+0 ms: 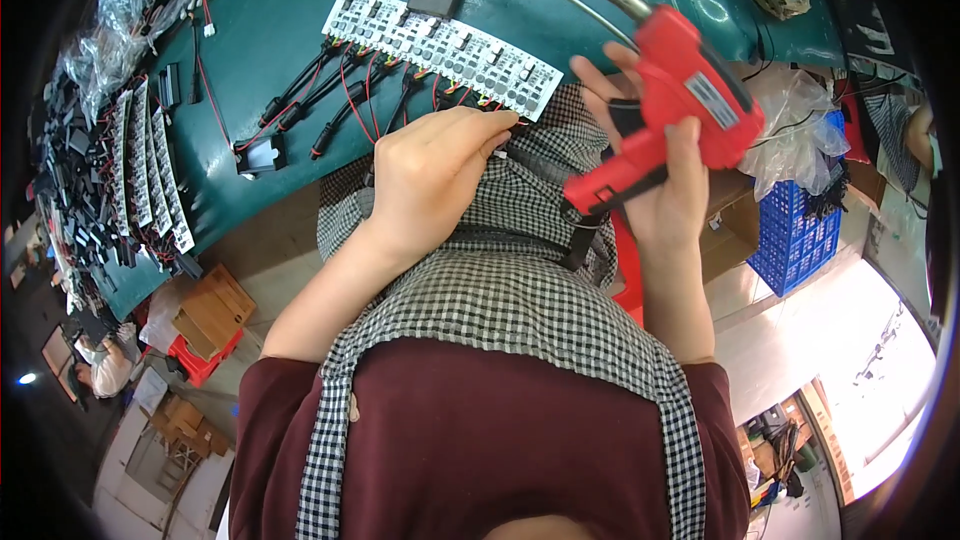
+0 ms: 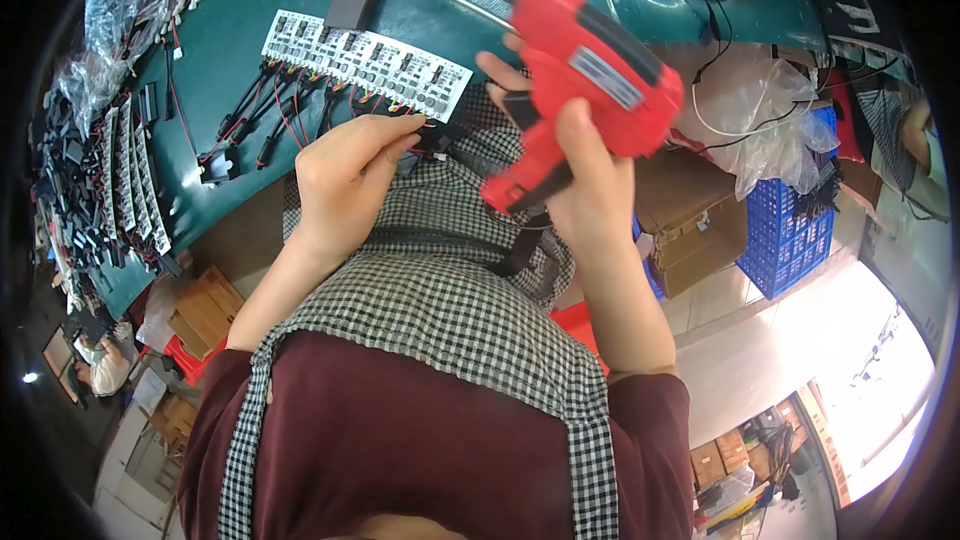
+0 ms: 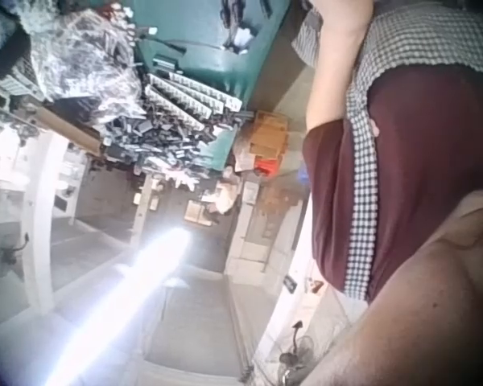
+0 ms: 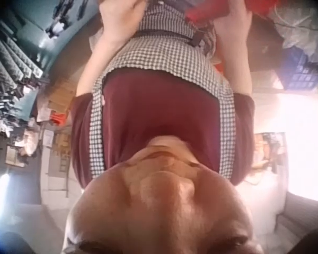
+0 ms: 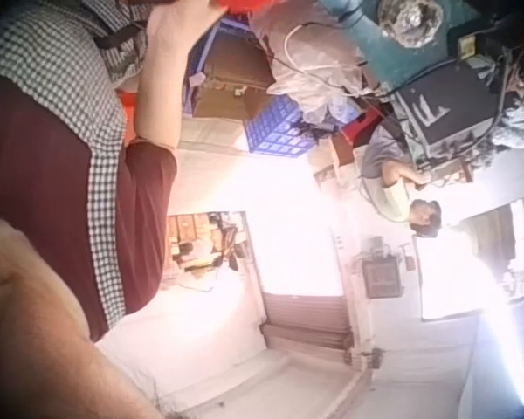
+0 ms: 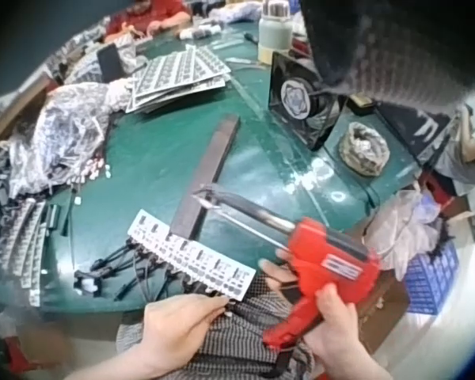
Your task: The person solders wire harnesses onto LED circuit board strips with a soldering iron and solder wire.
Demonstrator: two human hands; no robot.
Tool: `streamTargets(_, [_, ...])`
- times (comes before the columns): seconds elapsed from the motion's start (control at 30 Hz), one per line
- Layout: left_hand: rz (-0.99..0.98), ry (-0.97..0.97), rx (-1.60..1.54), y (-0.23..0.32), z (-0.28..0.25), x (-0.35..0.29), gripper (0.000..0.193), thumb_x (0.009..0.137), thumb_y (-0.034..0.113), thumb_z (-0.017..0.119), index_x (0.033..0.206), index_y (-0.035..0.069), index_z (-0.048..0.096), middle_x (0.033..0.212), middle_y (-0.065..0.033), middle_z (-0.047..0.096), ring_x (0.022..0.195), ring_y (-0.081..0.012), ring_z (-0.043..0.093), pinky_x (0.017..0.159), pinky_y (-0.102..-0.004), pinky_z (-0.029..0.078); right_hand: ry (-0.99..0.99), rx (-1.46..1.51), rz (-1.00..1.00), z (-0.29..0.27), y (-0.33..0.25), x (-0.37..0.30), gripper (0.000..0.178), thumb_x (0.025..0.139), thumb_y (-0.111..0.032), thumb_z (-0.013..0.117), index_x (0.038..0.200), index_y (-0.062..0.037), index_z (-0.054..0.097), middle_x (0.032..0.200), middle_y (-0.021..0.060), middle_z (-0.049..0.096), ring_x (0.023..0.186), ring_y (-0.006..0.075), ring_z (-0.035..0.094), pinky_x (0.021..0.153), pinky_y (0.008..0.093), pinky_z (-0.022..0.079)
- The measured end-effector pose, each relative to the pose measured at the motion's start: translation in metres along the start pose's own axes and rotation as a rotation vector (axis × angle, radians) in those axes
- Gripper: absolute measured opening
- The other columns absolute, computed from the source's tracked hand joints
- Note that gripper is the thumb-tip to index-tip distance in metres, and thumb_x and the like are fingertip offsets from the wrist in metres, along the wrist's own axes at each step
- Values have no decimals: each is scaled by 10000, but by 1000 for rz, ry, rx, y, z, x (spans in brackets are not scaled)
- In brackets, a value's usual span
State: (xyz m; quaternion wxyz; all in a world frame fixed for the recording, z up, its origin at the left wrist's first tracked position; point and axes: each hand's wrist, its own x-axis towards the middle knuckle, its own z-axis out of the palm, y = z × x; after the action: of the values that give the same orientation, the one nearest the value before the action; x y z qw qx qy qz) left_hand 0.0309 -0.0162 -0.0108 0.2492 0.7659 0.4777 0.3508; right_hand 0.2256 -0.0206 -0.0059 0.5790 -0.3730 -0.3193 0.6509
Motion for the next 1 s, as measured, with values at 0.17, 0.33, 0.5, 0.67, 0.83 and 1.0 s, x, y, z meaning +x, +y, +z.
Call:
streamTargets(0.17, [3, -19, 85, 3, 5, -3, 202, 719, -28, 672, 914, 24, 675, 796, -103, 663, 720, -236, 651, 621, -296, 510, -27, -34, 14, 7, 7, 6, 669, 928, -400, 490, 1377, 41, 265, 1361, 250, 373, 1255, 437, 388, 1019, 449, 378])
streamTargets(0.33, [75, -35, 131, -1, 3, -2, 218, 710, -20, 686, 920, 35, 675, 798, -101, 665, 730, -227, 653, 627, -304, 516, -63, -65, 25, 3, 8, 9, 667, 929, -395, 490, 1379, 41, 261, 1366, 256, 368, 1254, 432, 393, 1014, 459, 378])
streamTargets(0.5, [53, -50, 62, -2, 3, 0, 211, 708, -26, 686, 912, 31, 677, 802, -101, 668, 724, -222, 655, 623, -299, 516, -68, -72, 19, 1, 10, 8, 674, 923, -403, 496, 1374, 42, 266, 1374, 261, 354, 1261, 439, 380, 1020, 462, 371])
streamTargets(0.67, [74, -35, 5, -6, 1, 0, 233, 703, -31, 658, 927, 29, 640, 772, -97, 644, 684, -245, 638, 595, -327, 509, 65, -13, 105, -7, -3, -20, 651, 845, -421, 619, 1265, 42, 437, 1178, 204, 562, 1042, 340, 599, 820, 368, 508])
streamTargets(0.83, [7, -46, -82, -4, 0, 3, 217, 711, -21, 673, 921, 23, 643, 768, -101, 648, 686, -241, 642, 601, -319, 511, 73, -307, 86, -43, -21, -75, 707, 793, -550, 622, 1110, 68, 495, 938, 142, 595, 636, 177, 586, 556, 257, 458])
streamTargets(1.0, [68, -42, -43, -6, 1, 2, 214, 710, -26, 670, 919, 17, 646, 759, -98, 646, 678, -234, 642, 588, -309, 512, 80, -396, 240, -37, -30, -105, 745, 778, -622, 591, 1040, 68, 495, 807, 106, 581, 547, 154, 534, 533, 250, 400])
